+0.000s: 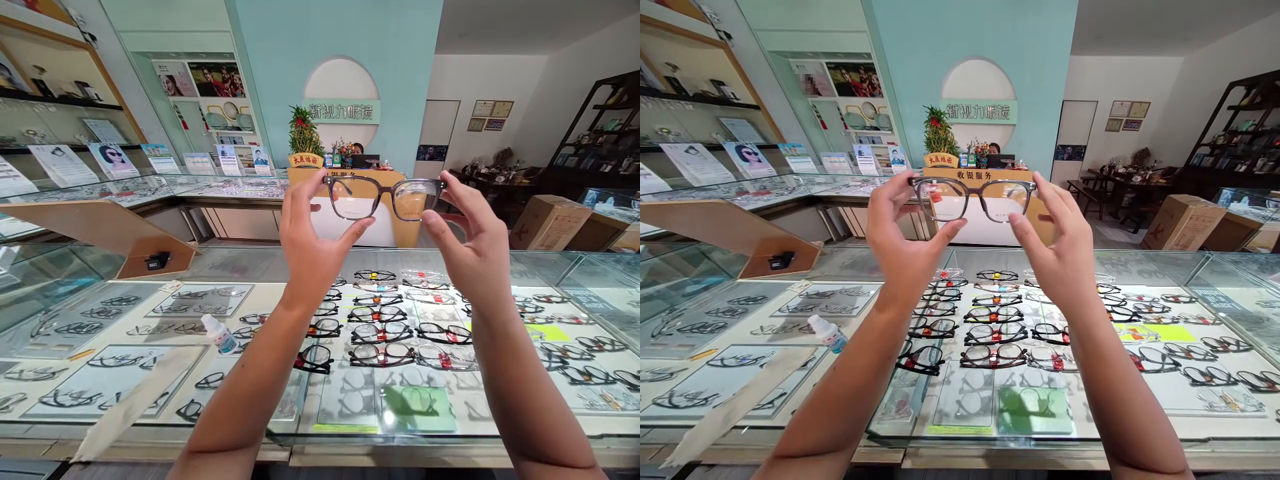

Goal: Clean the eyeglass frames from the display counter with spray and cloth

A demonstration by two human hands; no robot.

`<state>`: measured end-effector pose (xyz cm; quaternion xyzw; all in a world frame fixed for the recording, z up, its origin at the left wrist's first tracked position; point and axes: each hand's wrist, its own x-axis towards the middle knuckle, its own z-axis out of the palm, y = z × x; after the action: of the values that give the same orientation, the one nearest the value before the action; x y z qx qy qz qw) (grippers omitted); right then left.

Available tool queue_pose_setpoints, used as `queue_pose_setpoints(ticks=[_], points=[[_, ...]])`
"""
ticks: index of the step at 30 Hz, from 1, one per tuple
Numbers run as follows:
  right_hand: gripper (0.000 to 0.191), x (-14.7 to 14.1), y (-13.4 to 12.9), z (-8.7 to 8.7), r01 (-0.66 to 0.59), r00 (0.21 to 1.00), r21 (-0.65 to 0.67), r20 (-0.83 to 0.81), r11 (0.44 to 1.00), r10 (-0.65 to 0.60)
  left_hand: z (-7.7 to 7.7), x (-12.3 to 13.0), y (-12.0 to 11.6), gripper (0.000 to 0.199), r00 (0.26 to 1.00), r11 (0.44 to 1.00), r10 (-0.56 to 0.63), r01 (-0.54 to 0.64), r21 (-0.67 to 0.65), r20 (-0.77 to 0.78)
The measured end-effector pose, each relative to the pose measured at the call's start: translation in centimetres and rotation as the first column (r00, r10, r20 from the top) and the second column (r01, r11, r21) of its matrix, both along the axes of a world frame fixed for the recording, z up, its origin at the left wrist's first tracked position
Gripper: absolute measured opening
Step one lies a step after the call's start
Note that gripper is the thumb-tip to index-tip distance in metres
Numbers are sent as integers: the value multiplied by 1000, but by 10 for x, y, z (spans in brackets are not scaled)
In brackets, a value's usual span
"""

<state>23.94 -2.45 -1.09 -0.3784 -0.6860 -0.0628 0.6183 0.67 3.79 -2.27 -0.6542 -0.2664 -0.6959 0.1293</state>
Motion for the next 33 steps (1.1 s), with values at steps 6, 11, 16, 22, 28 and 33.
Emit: queue_pose_setpoints(ticks=[6,11,16,22,28,33], points=[[45,4,13,-1,-235,943,-126,-270,964,195,0,-3,-5,93,999,997,8,-4,72,-54],[38,5,16,-1,-269,911,-142,-360,953,203,0,-2,-6,88,999,998,-34,35,55,-35],[33,8,23,-3,-324,887,-188,-402,927,228,0,0,-11,90,998,998,-51,51,27,-27],[30,7,28,-4,-338,857,-106,-446,935,259,-1,-2,-8,95,995,996,-74,77,36,-60],[26,6,29,-3,-301,852,13,-446,954,275,-2,-1,-3,101,990,990,-87,98,104,-107],[27,5,26,-3,-243,872,50,-426,969,241,-5,0,7,97,990,989,-128,133,72,-63]])
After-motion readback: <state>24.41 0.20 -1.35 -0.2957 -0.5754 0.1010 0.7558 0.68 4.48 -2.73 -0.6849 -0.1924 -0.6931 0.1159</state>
